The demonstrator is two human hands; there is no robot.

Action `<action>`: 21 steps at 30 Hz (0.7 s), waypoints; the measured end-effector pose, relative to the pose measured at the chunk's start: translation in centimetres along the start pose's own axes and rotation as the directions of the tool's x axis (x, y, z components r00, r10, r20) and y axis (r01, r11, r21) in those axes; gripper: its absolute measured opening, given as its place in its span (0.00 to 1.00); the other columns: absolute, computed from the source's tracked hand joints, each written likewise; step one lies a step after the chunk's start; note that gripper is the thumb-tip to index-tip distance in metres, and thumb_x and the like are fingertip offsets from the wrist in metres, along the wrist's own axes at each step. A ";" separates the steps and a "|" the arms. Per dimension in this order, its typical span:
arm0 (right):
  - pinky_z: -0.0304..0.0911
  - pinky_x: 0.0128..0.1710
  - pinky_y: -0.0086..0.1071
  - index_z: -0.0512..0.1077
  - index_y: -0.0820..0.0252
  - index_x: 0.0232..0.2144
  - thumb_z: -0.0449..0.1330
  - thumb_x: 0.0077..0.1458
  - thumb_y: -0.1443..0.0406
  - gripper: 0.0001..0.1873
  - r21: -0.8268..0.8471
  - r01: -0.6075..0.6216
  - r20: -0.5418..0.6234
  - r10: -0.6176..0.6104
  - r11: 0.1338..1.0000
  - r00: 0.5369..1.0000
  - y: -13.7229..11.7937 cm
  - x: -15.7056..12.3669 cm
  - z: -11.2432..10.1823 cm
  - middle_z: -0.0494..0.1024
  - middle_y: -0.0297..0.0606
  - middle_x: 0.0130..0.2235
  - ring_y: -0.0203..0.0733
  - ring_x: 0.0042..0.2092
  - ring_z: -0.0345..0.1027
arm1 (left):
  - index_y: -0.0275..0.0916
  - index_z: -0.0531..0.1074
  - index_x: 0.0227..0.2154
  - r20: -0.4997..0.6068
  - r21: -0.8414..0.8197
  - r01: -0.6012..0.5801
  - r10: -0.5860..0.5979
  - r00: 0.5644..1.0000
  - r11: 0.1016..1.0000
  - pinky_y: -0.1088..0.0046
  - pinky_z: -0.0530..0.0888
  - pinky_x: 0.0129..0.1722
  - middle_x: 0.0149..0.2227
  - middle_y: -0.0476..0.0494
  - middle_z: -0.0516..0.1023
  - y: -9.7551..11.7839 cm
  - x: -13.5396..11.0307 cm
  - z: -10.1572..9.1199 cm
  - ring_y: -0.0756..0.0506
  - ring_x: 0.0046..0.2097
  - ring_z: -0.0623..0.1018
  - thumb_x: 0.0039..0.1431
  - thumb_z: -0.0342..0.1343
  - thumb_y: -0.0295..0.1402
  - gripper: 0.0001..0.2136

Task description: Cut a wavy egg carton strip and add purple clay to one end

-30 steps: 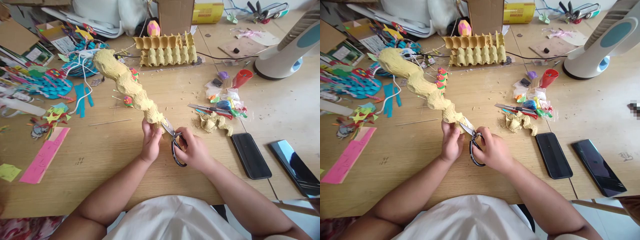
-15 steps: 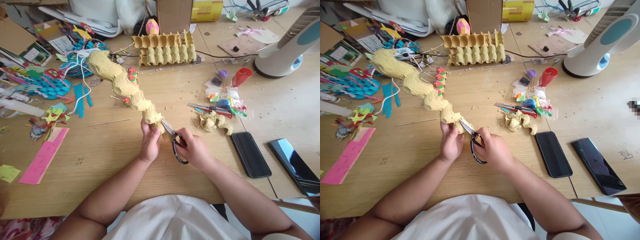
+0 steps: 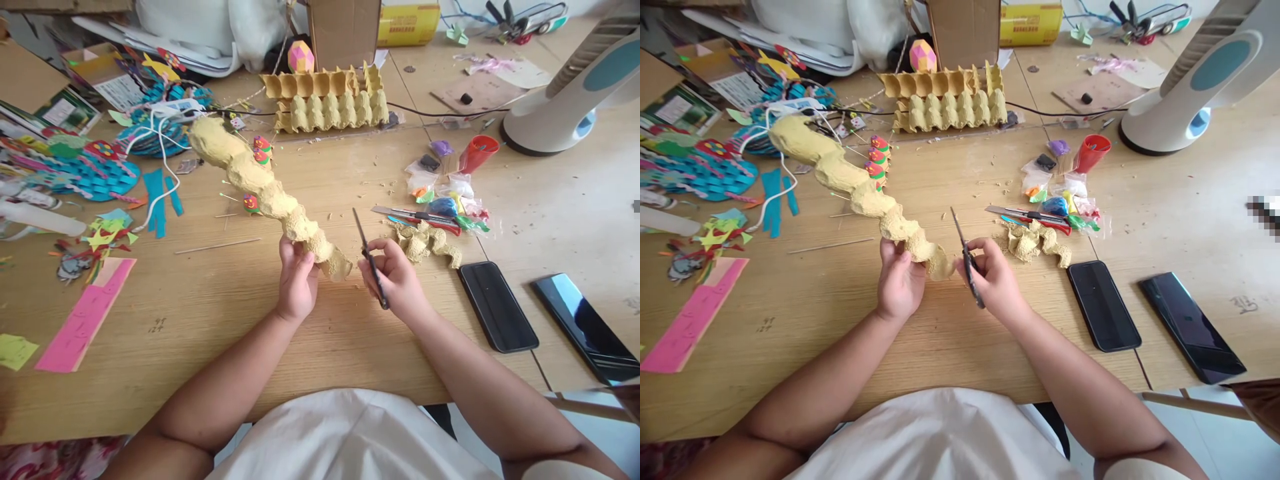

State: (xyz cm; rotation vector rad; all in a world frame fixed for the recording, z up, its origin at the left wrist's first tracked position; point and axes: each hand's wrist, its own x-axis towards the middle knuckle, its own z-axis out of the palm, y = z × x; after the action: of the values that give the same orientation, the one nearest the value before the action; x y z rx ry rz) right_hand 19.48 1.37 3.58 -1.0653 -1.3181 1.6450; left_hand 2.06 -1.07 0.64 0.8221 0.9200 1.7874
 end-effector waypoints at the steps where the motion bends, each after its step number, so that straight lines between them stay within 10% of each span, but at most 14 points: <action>1: 0.46 0.20 0.27 0.62 0.50 0.43 0.67 0.56 0.48 0.23 0.111 -0.021 -0.017 0.023 0.994 1.000 -0.3 0.1 0.0 0.64 0.21 0.20 0.33 0.19 0.51 | 0.53 0.71 0.56 0.004 -0.020 0.012 -0.012 1.000 1.000 0.67 0.75 0.54 0.58 0.45 0.75 0.1 0.0 0.0 0.44 0.55 0.76 0.60 0.63 0.39 0.21; 10: 0.58 0.26 0.30 0.70 0.55 0.39 0.67 0.53 0.43 0.26 0.661 -0.267 0.074 0.293 0.702 0.953 -1.2 1.3 -0.8 0.68 0.28 0.25 0.35 0.25 0.60 | 0.51 0.72 0.52 0.009 -0.070 0.161 -0.160 0.987 0.985 0.68 0.77 0.48 0.53 0.47 0.76 0.5 0.1 -0.4 0.45 0.48 0.77 0.57 0.63 0.38 0.19; 21: 0.59 0.29 0.31 0.69 0.56 0.49 0.74 0.48 0.57 0.28 0.302 -0.061 -0.070 0.086 0.951 0.994 0.1 0.8 -0.1 0.79 0.33 0.34 0.37 0.33 0.68 | 0.50 0.72 0.54 0.046 -0.060 0.197 -0.195 0.980 0.979 0.66 0.77 0.49 0.53 0.45 0.77 0.6 0.1 -0.2 0.44 0.49 0.77 0.58 0.62 0.40 0.21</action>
State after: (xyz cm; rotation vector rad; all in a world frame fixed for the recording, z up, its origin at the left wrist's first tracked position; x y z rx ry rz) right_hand 19.33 2.10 3.35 -0.9954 -0.9468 1.7697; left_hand 1.64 -1.23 1.08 0.6993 0.8815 1.6151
